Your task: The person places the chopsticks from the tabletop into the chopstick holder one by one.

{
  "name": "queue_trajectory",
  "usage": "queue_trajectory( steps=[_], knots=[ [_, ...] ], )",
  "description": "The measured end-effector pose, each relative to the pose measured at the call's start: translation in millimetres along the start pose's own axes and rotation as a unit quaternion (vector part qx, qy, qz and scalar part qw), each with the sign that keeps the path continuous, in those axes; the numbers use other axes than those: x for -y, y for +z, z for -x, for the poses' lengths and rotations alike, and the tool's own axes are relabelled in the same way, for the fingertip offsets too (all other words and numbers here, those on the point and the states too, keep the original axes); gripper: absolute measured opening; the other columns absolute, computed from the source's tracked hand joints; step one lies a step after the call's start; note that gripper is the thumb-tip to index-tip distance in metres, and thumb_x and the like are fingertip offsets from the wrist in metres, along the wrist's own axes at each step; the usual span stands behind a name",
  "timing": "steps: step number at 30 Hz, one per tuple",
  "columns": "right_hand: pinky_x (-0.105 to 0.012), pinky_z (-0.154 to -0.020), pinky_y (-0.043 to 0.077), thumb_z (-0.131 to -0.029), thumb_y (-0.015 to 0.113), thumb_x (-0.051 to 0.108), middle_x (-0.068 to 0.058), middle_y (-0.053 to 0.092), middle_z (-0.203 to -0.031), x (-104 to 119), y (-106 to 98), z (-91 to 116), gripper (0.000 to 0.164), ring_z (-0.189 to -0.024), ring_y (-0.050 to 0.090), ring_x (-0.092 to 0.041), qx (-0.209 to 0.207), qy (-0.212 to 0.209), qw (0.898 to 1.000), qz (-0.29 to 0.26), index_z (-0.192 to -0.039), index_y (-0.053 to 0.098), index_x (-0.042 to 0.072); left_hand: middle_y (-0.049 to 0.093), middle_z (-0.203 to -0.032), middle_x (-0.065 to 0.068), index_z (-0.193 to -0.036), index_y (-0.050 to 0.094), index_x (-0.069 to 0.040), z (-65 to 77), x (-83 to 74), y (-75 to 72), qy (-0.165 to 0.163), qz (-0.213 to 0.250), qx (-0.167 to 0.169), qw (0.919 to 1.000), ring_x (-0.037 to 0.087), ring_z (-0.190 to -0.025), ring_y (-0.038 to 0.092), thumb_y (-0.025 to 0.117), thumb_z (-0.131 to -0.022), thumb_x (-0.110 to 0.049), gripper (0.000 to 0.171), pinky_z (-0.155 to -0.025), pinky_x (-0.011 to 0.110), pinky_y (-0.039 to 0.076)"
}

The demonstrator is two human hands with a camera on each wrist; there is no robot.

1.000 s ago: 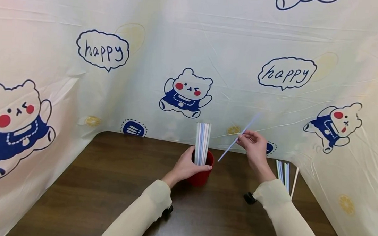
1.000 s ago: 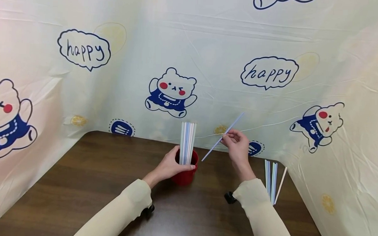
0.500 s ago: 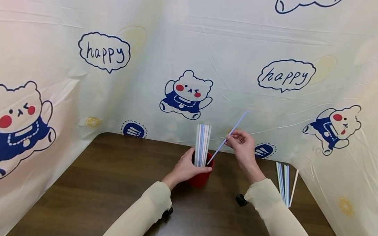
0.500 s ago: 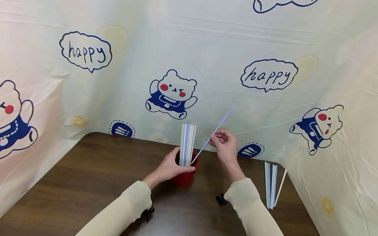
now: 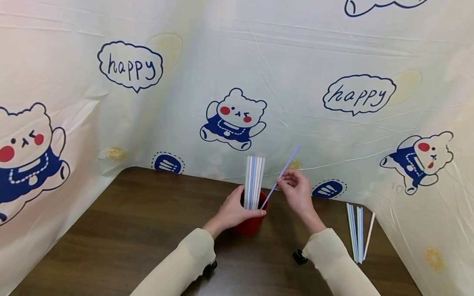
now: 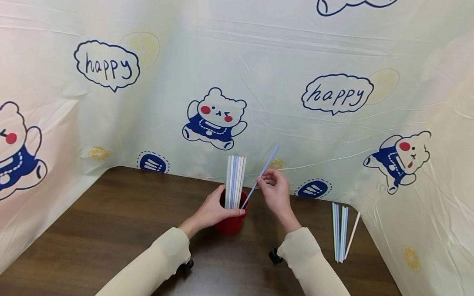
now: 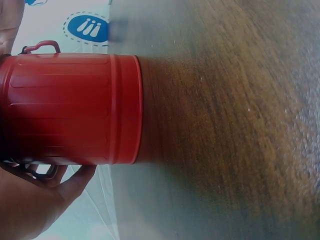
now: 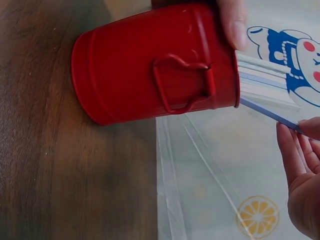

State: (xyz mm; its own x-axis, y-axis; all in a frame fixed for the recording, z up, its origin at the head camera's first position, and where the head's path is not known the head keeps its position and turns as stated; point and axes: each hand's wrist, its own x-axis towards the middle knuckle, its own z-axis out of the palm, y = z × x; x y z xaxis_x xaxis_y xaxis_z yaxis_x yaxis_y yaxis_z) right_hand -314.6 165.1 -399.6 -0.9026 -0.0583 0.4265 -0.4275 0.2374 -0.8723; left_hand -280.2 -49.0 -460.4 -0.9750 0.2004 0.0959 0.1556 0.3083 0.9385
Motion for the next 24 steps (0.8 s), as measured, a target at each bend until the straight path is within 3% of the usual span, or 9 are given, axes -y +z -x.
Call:
queue_trajectory(
  steps=[4, 7, 10, 14, 24],
  knots=[
    [-0.033, -0.073, 0.062, -0.092, 0.072, -0.003, -0.023, 0.069, -0.095, -1.0, 5.4, 2.2, 0.017, -0.082, 0.07, -0.035, 0.021, -0.036, 0.997, 0.06, -0.107, 0.064, -0.004, 0.053, -0.145, 0.004, -0.15, 0.04, -0.023, -0.4, -0.2, 0.1, 0.004, 0.004, 0.0, 1.0, 0.028, -0.128, 0.056, 0.087, -0.077, -0.048, 0.09, -0.107, 0.06, 0.045],
    [-0.028, -0.072, 0.061, -0.091, 0.074, -0.001, -0.017, 0.07, -0.092, -3.3, 10.7, 4.0, 0.017, -0.082, 0.07, -0.029, 0.038, -0.059, 0.991, 0.111, -0.105, 0.066, -0.003, 0.053, -0.145, 0.004, -0.15, 0.04, -0.023, -0.8, 0.1, 0.6, 0.009, 0.009, -0.001, 0.9999, 0.027, -0.126, 0.057, 0.087, -0.078, -0.046, 0.089, -0.107, 0.059, 0.045],
    [-0.031, -0.074, 0.06, -0.09, 0.076, 0.0, -0.014, 0.07, -0.092, -8.9, 16.1, 6.1, 0.019, -0.083, 0.069, -0.024, 0.051, -0.067, 0.985, 0.147, -0.106, 0.067, -0.004, 0.055, -0.143, 0.004, -0.149, 0.042, -0.021, -0.8, 0.7, 1.5, 0.018, 0.01, -0.004, 0.9998, 0.026, -0.123, 0.058, 0.088, -0.078, -0.044, 0.087, -0.107, 0.057, 0.047],
    [-0.037, -0.078, 0.06, -0.091, 0.076, 0.002, -0.011, 0.07, -0.093, -16.4, 23.4, 9.9, 0.019, -0.084, 0.068, -0.022, 0.068, -0.053, 0.981, 0.175, -0.106, 0.067, -0.003, 0.055, -0.142, 0.005, -0.149, 0.042, -0.019, -0.1, 1.4, 3.5, 0.027, 0.01, -0.005, 0.9996, 0.026, -0.121, 0.06, 0.088, -0.079, -0.042, 0.086, -0.106, 0.055, 0.048],
    [-0.042, -0.083, 0.059, -0.091, 0.078, 0.008, -0.01, 0.072, -0.097, -18.9, 31.5, 9.4, 0.014, -0.087, 0.068, -0.022, 0.106, 0.015, 0.98, 0.166, -0.103, 0.072, 0.003, 0.056, -0.141, 0.004, -0.147, 0.043, -0.022, -2.6, 3.8, 2.1, 0.025, 0.023, -0.003, 0.9994, 0.025, -0.119, 0.061, 0.088, -0.078, -0.043, 0.086, -0.105, 0.055, 0.049]
  ],
)
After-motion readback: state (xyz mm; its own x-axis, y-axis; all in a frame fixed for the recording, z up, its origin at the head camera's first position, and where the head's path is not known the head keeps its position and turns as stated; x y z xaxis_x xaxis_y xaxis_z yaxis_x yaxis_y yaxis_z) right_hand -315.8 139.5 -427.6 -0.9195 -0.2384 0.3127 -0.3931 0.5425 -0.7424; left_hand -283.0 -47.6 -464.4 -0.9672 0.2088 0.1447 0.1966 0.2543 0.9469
